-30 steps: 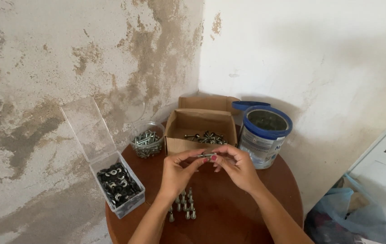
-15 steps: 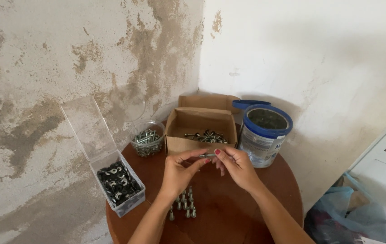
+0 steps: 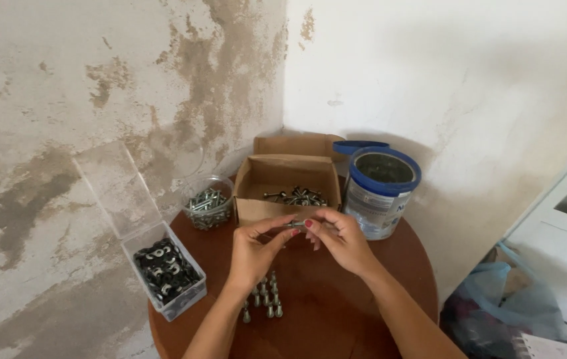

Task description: Sorting and inspecting small metal fasteners like bolts and screws by picking them from containers and arranging them on a table.

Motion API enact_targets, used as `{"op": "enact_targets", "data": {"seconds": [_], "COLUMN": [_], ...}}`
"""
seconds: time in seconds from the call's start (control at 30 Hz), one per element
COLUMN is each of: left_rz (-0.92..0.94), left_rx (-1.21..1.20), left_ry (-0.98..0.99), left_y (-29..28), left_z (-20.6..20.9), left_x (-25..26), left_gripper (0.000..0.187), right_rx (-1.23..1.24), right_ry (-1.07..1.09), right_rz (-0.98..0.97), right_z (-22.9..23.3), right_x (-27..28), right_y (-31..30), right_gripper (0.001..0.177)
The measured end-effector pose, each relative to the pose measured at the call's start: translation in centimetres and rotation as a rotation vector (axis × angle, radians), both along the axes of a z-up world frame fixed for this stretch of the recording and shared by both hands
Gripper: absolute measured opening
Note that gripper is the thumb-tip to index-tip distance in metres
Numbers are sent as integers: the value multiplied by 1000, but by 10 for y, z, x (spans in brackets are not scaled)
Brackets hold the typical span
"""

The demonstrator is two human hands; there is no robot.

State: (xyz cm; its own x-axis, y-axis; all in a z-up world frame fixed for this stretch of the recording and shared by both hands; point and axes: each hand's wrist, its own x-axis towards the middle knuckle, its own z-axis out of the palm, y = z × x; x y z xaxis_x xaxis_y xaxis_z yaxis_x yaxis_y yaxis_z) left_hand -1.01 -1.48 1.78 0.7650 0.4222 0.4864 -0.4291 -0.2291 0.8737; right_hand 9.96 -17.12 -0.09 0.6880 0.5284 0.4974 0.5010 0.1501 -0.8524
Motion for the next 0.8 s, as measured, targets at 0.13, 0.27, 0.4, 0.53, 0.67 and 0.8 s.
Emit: {"op": "enact_targets", "data": {"seconds": [0.13,0.27,0.4,0.53,0.67,0.8], "left_rz": [-5,-52,41,165,-41,-442], "left_rx": [62,183,261,200,370,10], "left_ry": [-54,-136,-151,-24,494,784], "left_y": [6,14,12,-9,40,182], "left_z": [-8,-23,-25,8,-31,-169], "left_x": [2,9,8,-10,36,155], "left_gripper": [26,26,27,24,41,66], "right_rx": [-33,-124,-82,4,22,-483], "right_ry": [4,-53,-120,-76,-482,-811], "right_rz": [-2,-7,-14,-129,-545,-1315], "right_z": [2,1,-2,22,15,-63], "right_x": [-2,-4,-3,-28,-71,-67], "right_y": [2,1,-4,-36,-103,-211], "right_gripper": [23,27,29,31,21,42]}}
